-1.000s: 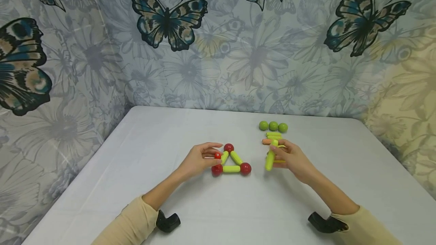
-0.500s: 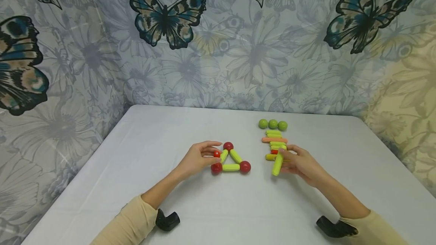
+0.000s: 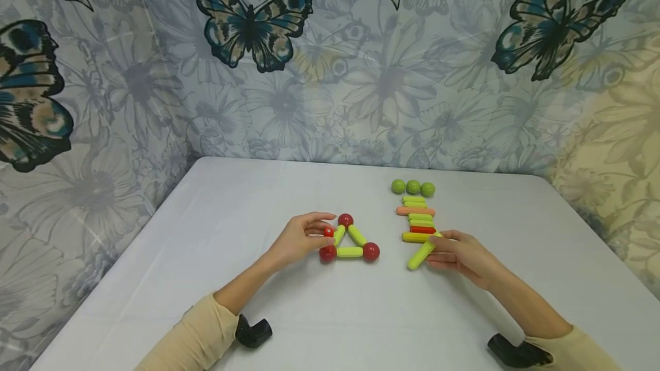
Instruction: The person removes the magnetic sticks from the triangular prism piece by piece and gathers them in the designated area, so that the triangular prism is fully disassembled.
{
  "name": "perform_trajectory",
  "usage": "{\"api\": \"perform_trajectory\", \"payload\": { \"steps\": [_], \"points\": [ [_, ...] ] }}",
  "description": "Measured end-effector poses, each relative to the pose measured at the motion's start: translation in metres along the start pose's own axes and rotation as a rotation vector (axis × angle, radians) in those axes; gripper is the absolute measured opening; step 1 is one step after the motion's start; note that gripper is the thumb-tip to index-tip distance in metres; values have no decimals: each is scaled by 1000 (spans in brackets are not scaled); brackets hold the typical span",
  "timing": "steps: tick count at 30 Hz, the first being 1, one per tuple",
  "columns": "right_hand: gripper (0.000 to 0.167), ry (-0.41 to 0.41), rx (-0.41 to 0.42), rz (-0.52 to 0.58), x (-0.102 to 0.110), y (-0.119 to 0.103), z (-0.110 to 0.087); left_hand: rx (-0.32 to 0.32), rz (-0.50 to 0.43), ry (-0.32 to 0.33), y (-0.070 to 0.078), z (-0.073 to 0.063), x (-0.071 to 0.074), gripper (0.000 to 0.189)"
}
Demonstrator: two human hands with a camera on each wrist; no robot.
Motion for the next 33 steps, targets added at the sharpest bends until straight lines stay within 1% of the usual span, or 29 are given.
{"api": "perform_trajectory", "payload": {
  "steps": [5,9,11,14,16,17,20,23,27,33],
  "points": [
    [67,-4,-12,52,2,3,-1,-1,4,-1,1,1,0,48],
    [64,33,-42,84,7,8,0,2,-4,-3,1,0,0,48],
    [63,63,-62,64,11,11,0,2,-8,-4,1,0,0,48],
    [65,92,-81,4,14,14,-1,2,-8,-2,0,1,0,49],
    [65,97,-87,-22,16,16,-1,13,-3,3,1,0,0,48],
    [65,95,-88,-21,16,17,-1,18,-2,5,5,-2,-1,48],
    [60,83,-92,34,18,18,0,31,-2,7,19,-9,-3,46],
    [50,60,-92,103,20,20,1,37,-4,5,31,-15,-5,44],
    [39,30,-86,168,21,23,2,39,2,8,32,-15,-5,43],
    [39,13,-90,198,19,26,3,42,11,13,34,-15,-5,43]
  ]
}}
Point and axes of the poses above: each hand's wrist, its own z-axis towards the middle knuckle, its own x-axis out of the back of the hand, y = z × x, the point moved 6 cm from there along z, towards the middle knuckle, and after that the axes turned 7 degrees about -z, right-handed, at the moved point
